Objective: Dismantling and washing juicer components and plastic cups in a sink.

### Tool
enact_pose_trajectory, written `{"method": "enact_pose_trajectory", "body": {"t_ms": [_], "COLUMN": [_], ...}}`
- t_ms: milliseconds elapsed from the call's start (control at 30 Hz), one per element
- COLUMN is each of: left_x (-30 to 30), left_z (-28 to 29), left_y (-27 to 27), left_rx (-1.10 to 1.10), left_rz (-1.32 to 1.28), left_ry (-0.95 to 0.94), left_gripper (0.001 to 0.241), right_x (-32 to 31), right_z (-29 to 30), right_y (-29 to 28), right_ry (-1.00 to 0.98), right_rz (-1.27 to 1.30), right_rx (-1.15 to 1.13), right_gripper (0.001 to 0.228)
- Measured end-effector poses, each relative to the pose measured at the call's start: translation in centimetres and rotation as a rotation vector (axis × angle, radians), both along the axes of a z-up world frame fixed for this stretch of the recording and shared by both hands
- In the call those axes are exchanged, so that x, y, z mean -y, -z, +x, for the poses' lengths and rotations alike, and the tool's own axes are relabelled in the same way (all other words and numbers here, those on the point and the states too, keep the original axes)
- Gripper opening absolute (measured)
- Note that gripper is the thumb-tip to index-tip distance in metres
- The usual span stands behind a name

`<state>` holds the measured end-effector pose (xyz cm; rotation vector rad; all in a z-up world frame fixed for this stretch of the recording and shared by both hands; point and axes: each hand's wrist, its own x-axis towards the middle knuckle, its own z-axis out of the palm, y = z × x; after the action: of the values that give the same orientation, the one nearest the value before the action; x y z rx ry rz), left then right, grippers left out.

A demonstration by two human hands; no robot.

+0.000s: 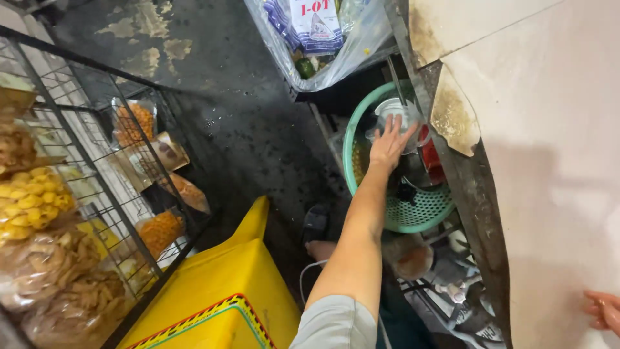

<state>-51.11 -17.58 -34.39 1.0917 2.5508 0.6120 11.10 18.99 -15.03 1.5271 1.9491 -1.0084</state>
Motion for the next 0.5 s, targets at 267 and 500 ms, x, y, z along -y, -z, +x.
{"method": "enact_pose_trajectory", "body": {"t_ms": [267,500], "left_x": [11.0,21.0], "left_z": [-3.4,-9.1], "left_y": [-13.5,-31.0], "left_rx": [0.473,0.168], "left_rz": [-0.005,0.388], "left_ry": [-0.18,-0.937], "left_gripper": [0.033,0.04], "right_x": [14.1,25.0], "right_z": [-24.2,-45.9], "right_y": [-13.4,-32.0], "right_ry": [-0.383,-0.474], "right_rz": [0.209,0.217], "right_rx": [-0.339,-0.605], "right_gripper": [0.042,0.036]}}
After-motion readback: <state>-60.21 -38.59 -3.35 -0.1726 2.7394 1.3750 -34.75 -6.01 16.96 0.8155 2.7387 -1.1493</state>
